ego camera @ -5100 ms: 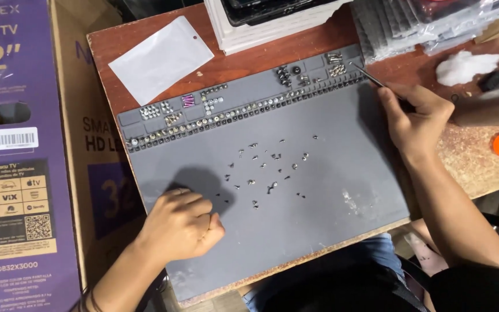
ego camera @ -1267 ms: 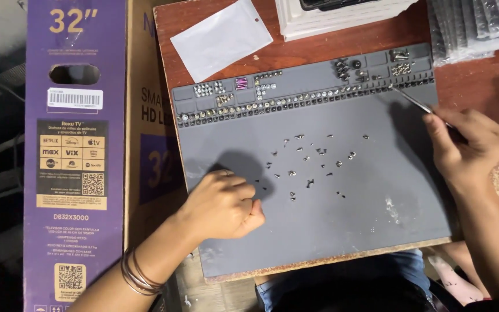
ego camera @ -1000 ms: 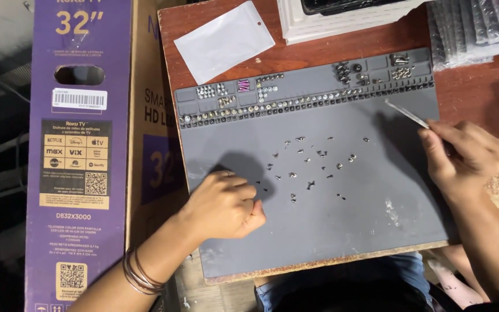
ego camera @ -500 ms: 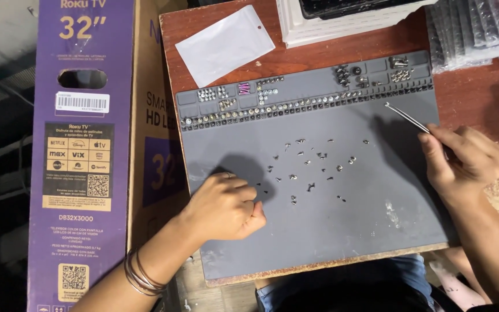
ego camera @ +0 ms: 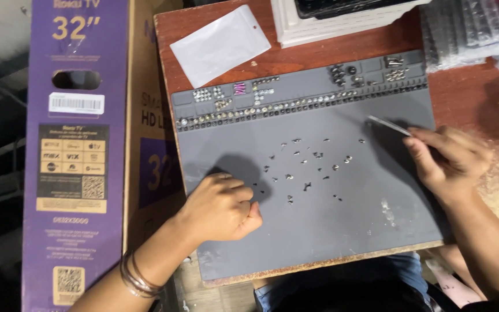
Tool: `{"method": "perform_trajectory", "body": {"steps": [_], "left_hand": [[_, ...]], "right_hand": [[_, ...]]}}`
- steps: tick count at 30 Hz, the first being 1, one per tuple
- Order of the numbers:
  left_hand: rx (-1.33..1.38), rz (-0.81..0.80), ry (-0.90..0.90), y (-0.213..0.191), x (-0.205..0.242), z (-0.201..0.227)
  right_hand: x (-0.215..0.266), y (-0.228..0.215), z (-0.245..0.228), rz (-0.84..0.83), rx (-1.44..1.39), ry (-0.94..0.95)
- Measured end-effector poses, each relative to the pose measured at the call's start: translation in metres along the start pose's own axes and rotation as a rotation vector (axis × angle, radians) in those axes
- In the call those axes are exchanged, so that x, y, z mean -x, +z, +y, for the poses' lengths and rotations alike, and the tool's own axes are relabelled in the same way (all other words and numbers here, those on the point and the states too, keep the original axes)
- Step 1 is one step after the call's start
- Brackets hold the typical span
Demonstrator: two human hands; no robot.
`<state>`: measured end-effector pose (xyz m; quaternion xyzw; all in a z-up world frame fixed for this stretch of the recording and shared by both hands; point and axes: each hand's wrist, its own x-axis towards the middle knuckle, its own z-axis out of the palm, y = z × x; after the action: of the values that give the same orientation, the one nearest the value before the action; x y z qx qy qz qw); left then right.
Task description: The person uses tweezers to pick up small screws from a gray mat and place them into a compartmentalized organizer tray. The person repeatedly transfers screws one by one from the scattered pile into the tray slots.
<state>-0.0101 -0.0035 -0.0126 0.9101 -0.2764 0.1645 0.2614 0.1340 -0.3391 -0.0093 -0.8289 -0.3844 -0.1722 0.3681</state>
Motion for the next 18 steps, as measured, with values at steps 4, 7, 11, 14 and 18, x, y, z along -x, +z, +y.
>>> {"method": "perform_trajectory", "body": {"steps": [4,7,11,14,18], "left_hand": [[0.024,-0.008,-0.014,-0.001,-0.001,0.0],[0.0,-0.024,-0.022,-0.001,0.0,0.0],[0.003,-0.031,-0.019,-0.002,0.0,0.0],[-0.001,-0.041,-0.015,-0.003,-0.001,-0.001],[0.005,-0.052,-0.006,-0.003,-0.002,-0.002]], "right_hand": [[-0.002,0.001,-0.001,0.004,-0.035,0.058],[-0.005,0.0,0.0,0.014,-0.062,0.07],[-0.004,-0.012,0.003,-0.033,-0.067,0.117],[0.005,-0.021,0.007,-0.061,-0.048,0.156],[0.017,-0.029,0.004,-0.095,0.014,0.169]]}}
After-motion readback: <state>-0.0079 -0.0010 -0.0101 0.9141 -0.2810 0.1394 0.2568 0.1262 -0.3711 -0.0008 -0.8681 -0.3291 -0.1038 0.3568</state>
